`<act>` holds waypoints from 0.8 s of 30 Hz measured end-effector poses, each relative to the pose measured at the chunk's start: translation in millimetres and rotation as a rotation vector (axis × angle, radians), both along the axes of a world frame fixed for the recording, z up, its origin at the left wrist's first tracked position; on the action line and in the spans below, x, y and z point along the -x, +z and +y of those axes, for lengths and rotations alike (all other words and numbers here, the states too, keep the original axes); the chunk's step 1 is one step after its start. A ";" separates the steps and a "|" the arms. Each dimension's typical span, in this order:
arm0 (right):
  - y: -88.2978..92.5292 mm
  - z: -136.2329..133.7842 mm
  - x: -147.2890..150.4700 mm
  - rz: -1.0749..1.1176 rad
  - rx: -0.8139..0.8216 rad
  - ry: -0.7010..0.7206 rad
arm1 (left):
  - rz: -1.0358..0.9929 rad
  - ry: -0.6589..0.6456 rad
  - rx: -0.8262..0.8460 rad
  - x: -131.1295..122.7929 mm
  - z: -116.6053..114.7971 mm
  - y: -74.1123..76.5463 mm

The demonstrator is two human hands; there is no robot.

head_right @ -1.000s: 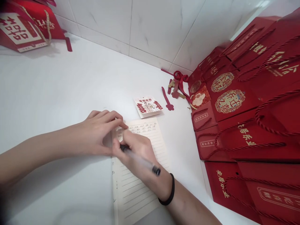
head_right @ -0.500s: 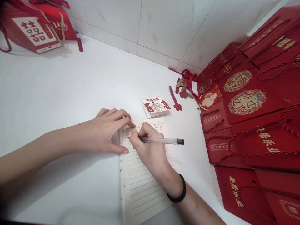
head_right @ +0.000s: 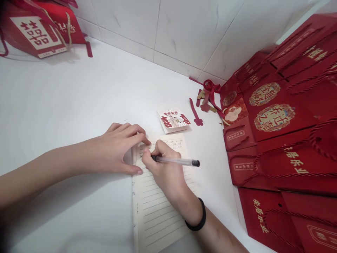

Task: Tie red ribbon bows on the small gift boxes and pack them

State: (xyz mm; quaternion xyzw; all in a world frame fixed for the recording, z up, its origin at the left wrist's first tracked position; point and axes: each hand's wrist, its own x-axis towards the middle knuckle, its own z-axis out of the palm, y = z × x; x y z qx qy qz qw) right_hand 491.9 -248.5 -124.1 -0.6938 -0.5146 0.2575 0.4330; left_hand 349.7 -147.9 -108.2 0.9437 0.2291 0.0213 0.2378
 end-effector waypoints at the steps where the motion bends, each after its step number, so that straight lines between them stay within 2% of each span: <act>1: -0.2 -0.1 0.2 0.025 -0.002 -0.006 | -0.009 0.001 -0.001 0.2 0.1 -0.3; 10: -0.4 2.5 1.3 0.088 -0.011 -0.016 | -0.051 0.053 0.003 1.2 1.4 -6.4; 15: -0.4 1.3 0.3 0.062 -0.045 -0.092 | -0.016 0.036 0.024 -0.1 1.3 -1.3; 24: 2.0 -0.8 0.3 -0.026 -0.002 -0.051 | 0.034 0.008 0.018 -1.5 -1.8 3.3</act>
